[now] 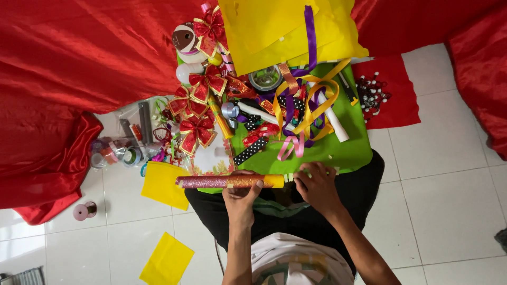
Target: Decorating a glittery tube with ribbons and tape in a craft workshop setting.
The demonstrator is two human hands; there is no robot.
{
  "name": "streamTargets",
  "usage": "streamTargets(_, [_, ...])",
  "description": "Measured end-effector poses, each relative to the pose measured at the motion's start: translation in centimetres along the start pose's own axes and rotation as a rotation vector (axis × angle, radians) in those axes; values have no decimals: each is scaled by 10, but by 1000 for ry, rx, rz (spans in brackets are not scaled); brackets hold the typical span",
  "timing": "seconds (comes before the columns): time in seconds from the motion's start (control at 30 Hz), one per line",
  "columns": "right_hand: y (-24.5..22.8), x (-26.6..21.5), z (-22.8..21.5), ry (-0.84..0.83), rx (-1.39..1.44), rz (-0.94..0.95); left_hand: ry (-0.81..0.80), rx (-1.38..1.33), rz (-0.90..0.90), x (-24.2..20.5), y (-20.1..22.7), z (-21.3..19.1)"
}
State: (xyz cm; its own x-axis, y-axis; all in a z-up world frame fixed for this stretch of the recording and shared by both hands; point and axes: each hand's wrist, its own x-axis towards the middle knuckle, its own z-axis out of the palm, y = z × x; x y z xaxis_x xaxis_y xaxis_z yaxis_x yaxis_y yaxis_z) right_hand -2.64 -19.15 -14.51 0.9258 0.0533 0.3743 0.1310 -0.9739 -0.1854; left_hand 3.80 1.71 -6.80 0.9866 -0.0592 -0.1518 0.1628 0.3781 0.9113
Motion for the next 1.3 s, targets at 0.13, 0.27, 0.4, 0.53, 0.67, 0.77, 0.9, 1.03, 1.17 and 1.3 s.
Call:
streamTargets(0.13, [-9, 0, -4, 55, 41, 3, 4, 6, 12, 1, 2, 2])
streamTargets(0.27, [-28, 9, -14, 131, 19, 6, 23, 19, 9, 0, 1, 2])
streamTargets(0.4, [-35, 15, -5, 161, 85, 45, 4, 18, 26, 0, 6, 4])
streamTargets(0.53, [-34, 11, 15, 56, 36, 76, -5, 29, 38, 1, 4, 3])
streamTargets(0.67, [-34, 7, 25, -51, 24, 99, -4, 18, 41, -1, 3, 3])
streamTargets(0.77, [-36, 8, 27, -56, 37, 129, -8, 12, 43, 0, 5, 4])
streamTargets(0.9, [-34, 3, 35, -168, 103, 216, -14, 7, 45, 0, 3, 4])
streamTargets(1.03, [-35, -2, 32, -71, 144, 214, 12, 13, 40, 0, 0, 4])
streamTargets(1.17, [-35, -6, 24, 87, 285, 214, 30, 15, 52, -1, 0, 7])
streamTargets(1.3, [-52, 9, -49, 148, 651, 331, 7, 12, 100, -5, 2, 12])
